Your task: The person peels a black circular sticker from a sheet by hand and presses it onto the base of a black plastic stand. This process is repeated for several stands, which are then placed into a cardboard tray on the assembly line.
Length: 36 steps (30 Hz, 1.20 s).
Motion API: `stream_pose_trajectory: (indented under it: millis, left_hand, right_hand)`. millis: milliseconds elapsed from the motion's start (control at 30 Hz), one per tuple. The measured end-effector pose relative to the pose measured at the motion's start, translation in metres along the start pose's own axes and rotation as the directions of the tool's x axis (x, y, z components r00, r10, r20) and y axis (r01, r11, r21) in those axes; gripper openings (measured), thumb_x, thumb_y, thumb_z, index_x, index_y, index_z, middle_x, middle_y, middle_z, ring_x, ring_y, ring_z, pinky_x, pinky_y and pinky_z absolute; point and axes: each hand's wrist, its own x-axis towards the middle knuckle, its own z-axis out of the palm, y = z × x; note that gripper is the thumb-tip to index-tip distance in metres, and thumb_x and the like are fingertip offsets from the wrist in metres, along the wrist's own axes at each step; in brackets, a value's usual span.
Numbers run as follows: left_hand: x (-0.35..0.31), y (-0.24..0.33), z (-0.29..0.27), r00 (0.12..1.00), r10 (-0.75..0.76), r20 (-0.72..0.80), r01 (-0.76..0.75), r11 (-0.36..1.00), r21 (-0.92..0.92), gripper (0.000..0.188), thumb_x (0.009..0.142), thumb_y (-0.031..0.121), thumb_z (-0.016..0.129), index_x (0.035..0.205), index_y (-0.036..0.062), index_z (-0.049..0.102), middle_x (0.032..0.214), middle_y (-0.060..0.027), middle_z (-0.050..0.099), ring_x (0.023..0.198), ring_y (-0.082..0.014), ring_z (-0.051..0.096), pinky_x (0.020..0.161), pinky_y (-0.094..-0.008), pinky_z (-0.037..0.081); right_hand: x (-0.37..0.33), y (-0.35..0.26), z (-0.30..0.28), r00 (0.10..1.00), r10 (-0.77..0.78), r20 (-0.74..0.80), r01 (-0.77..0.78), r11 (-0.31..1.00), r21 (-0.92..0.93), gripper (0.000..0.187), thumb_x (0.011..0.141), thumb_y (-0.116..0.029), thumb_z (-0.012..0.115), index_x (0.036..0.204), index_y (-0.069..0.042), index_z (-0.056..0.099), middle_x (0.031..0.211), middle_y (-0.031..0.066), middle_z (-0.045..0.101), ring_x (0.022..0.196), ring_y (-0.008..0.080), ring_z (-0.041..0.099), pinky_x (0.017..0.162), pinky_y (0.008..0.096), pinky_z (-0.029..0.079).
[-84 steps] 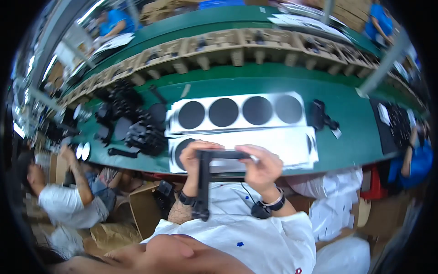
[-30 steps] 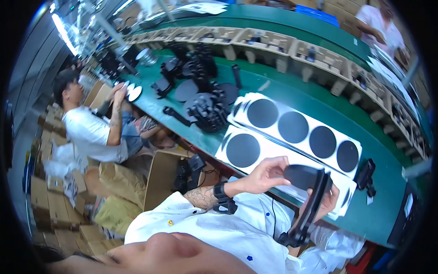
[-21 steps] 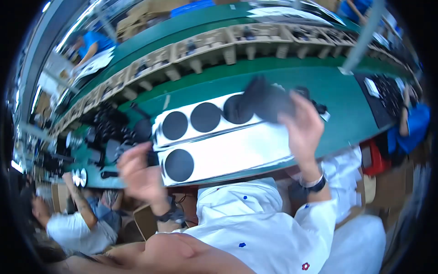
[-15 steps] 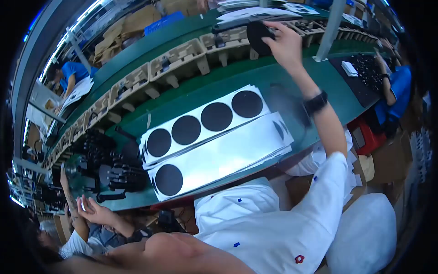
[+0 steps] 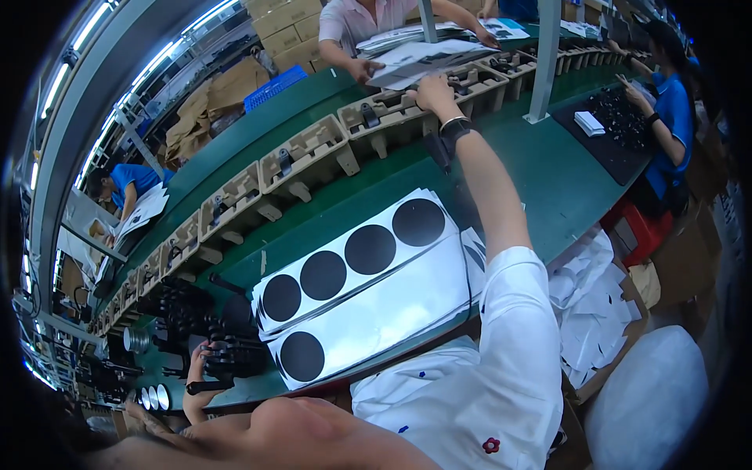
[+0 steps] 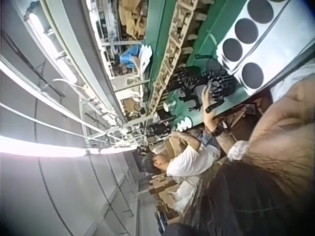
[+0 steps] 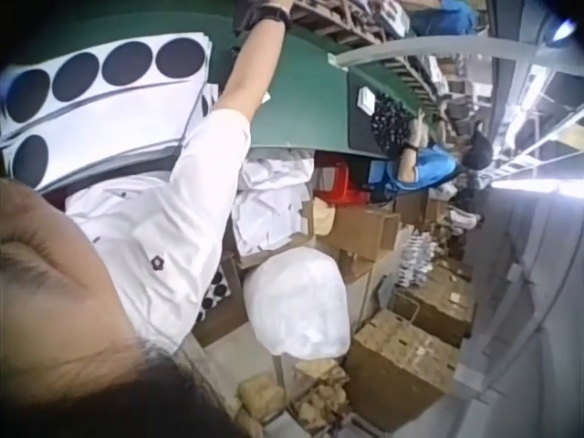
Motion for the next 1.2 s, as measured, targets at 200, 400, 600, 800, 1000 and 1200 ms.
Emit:
stream_pose_trajectory:
  millis: [200, 400, 600, 800, 1000, 1200]
  left_hand:
    - [0.039, -0.008, -0.012, 0.978, -0.165, 0.124, 0.153, 0.983, 0.099, 0.078, 0.054, 0.01, 0.082, 0.124, 0.0032, 0.049, 0.133, -0.0152, 0.044, 0.124, -0.0318, 0.044, 0.103, -0.0355, 0.035]
    - [0.054, 0.03, -0.026, 0.975, -0.174, 0.138, 0.181, 0.983, -0.036, 0.083, 0.056, 0.017, 0.084, 0.129, 0.0026, 0.046, 0.134, -0.0142, 0.043, 0.121, -0.0281, 0.047, 0.103, -0.0352, 0.036]
    - [0.012, 0.038, -0.013, 0.888, -0.102, -0.448, -0.128, 0.881, -0.455, 0.101, 0.058, 0.03, 0.085, 0.139, 0.0056, 0.03, 0.138, -0.0163, 0.038, 0.123, -0.0322, 0.043, 0.104, -0.0418, 0.036]
    - [0.021, 0.093, 0.031, 0.717, -0.121, -0.686, -0.56, 0.487, -0.67, 0.113, 0.059, 0.036, 0.084, 0.146, 0.0187, 0.014, 0.144, -0.0209, 0.023, 0.127, -0.0401, 0.037, 0.096, -0.0486, 0.045]
    - [0.066, 0.127, 0.122, 0.933, -0.257, -0.252, -0.269, -0.035, -0.962, 0.081, 0.073, 0.03, 0.069, 0.142, 0.0186, 0.027, 0.135, -0.0192, 0.037, 0.121, -0.041, 0.044, 0.092, -0.0551, 0.046]
    - [0.087, 0.108, 0.161, 0.896, -0.443, 0.027, -0.025, -0.113, -0.993, 0.06, 0.086, 0.013, 0.057, 0.14, 0.0179, 0.032, 0.122, -0.0138, 0.05, 0.112, -0.0348, 0.052, 0.091, -0.0506, 0.046]
  right_hand:
    - [-0.04, 0.007, 0.005, 0.997, -0.078, 0.008, 0.078, 0.981, -0.176, 0.051, 0.081, -0.041, 0.066, 0.123, -0.015, 0.055, 0.143, 0.0248, 0.028, 0.134, 0.042, 0.02, 0.099, 0.0665, 0.024]
    - [-0.117, -0.041, -0.01, 0.854, -0.518, -0.055, 0.521, 0.848, 0.096, 0.045, 0.078, -0.015, 0.062, 0.12, -0.009, 0.05, 0.13, 0.0213, 0.041, 0.128, 0.0396, 0.031, 0.101, 0.0542, 0.031]
    - [-0.229, -0.085, -0.031, 0.598, -0.792, 0.123, 0.592, 0.54, 0.599, 0.04, 0.068, 0.012, 0.044, 0.105, -0.001, 0.052, 0.105, 0.0173, 0.054, 0.102, 0.0354, 0.053, 0.09, 0.0391, 0.043]
    - [-0.241, -0.066, -0.008, 0.548, -0.818, 0.174, 0.619, 0.537, 0.573, 0.045, 0.065, 0.015, 0.042, 0.106, -0.001, 0.053, 0.102, 0.0163, 0.054, 0.099, 0.0338, 0.053, 0.087, 0.0396, 0.044]
    - [-0.242, -0.082, -0.007, 0.499, -0.837, 0.225, 0.687, 0.54, 0.487, 0.047, 0.067, 0.012, 0.048, 0.112, -0.003, 0.052, 0.104, 0.0132, 0.052, 0.099, 0.0307, 0.053, 0.086, 0.0381, 0.041]
    - [-0.239, -0.099, -0.013, 0.405, -0.887, 0.22, 0.749, 0.46, 0.476, 0.052, 0.063, 0.01, 0.049, 0.112, -0.004, 0.053, 0.097, 0.0132, 0.051, 0.094, 0.0287, 0.049, 0.08, 0.0351, 0.038]
